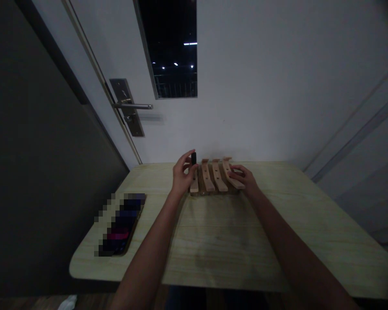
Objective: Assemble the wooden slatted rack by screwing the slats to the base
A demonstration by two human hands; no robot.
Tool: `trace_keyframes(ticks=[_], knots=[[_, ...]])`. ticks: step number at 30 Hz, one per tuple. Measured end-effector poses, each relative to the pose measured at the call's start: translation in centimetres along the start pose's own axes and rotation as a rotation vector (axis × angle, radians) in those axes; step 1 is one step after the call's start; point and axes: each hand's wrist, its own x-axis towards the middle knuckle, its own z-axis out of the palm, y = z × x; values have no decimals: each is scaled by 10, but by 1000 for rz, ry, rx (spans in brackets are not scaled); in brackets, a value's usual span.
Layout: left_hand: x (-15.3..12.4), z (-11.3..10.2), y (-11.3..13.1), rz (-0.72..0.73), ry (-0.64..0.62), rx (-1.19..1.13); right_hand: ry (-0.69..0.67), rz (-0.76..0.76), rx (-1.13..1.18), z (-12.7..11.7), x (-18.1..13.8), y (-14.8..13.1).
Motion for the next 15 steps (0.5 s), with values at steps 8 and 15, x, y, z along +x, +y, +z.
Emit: trace_keyframes(ticks=[8, 15], knots=[[-2, -1, 5, 72, -51, 29, 17, 13, -4, 1, 0, 0], [2, 1, 1, 113, 107, 165, 49, -65, -50, 1, 1, 1]])
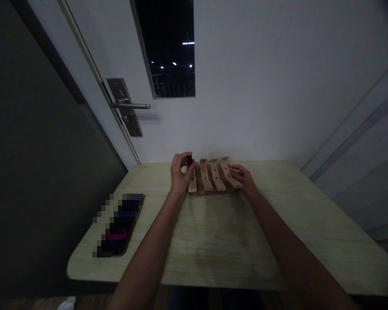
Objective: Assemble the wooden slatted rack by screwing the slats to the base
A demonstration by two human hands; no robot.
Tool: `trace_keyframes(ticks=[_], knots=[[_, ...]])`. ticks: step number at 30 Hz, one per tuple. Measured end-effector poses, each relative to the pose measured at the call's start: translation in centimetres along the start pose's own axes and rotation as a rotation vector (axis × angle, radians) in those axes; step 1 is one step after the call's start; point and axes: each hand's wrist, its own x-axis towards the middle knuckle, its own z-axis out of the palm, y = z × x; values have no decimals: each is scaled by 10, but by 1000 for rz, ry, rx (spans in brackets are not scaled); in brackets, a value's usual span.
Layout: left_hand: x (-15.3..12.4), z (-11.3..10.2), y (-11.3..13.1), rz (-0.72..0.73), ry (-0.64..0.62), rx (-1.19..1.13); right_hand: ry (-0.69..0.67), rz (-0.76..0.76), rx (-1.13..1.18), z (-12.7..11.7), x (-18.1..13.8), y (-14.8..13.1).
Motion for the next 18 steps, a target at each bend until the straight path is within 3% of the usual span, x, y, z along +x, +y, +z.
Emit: trace_keyframes(ticks=[6, 14, 18], knots=[[-1, -1, 3, -19, -51, -32, -35, 13, -7, -1, -1, 0], [-3, -4, 7, -83, -192, -240, -38, 41, 22, -2, 0, 2], [0, -3, 6, -23, -120, -116, -33, 33, 31, -2, -1, 1]])
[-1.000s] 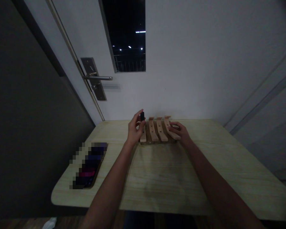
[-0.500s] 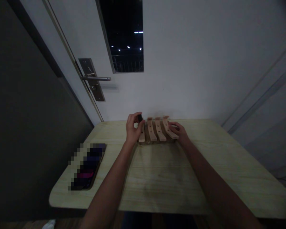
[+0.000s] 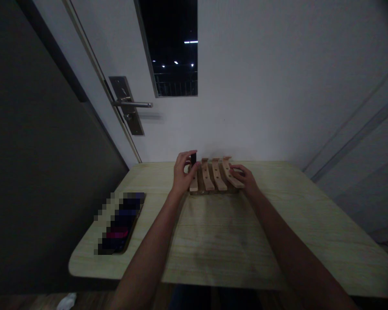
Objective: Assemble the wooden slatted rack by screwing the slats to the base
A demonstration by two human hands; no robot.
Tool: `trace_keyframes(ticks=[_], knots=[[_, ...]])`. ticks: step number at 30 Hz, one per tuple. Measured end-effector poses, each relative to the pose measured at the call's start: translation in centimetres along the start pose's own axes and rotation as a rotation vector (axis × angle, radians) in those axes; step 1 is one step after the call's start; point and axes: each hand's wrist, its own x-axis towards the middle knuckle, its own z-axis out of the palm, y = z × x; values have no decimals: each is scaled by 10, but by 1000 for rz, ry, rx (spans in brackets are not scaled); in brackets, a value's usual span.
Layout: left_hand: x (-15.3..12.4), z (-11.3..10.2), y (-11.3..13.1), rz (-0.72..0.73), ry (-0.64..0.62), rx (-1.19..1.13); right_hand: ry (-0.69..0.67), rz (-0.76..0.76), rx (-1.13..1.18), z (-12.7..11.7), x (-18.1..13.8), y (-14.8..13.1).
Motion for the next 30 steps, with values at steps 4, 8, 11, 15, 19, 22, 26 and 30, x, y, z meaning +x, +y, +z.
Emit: trace_keyframes(ticks=[4, 8, 11, 15, 19, 22, 26, 30], knots=[[2, 1, -5, 4, 53, 65, 7, 8, -4, 1, -1, -2], [1, 1, -7, -19, 17, 3, 22, 2, 5, 2, -1, -4], [0, 0, -5, -32, 34, -13, 25, -4, -11, 2, -2, -5], [-2, -1, -2, -35, 9, -76, 11, 3, -19, 1, -1, -4], [-1, -1, -1, -1, -34, -73, 11, 7, 2, 1, -1, -2], [1, 0, -1, 19, 39, 41, 11, 5, 4, 1, 0, -1], [2, 0, -4, -11, 62, 78, 8, -1, -19, 0, 1, 1], [1, 2, -4, -21, 54, 41, -2, -10, -28, -1, 1, 2]])
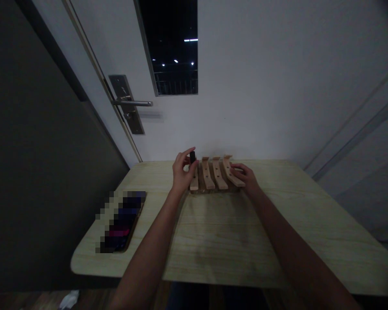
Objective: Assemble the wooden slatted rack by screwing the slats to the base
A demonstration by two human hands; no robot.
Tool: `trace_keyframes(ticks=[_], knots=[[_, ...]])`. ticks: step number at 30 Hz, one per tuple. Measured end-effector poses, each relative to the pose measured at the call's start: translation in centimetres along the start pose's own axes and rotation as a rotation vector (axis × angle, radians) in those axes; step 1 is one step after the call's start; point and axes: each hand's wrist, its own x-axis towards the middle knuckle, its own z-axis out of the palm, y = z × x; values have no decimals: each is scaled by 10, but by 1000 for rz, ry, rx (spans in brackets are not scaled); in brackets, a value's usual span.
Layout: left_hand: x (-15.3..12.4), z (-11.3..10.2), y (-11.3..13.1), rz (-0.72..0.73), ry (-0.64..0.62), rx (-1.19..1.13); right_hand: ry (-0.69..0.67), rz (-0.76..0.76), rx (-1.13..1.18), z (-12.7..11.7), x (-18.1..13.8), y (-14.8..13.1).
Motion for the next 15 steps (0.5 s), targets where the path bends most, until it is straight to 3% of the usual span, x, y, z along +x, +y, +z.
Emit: trace_keyframes(ticks=[6, 15], knots=[[-1, 0, 3, -28, 0, -23, 5, -1, 34, 0, 0, 1], [-4, -1, 4, -45, -125, -144, 18, 0, 36, 1, 0, 0]])
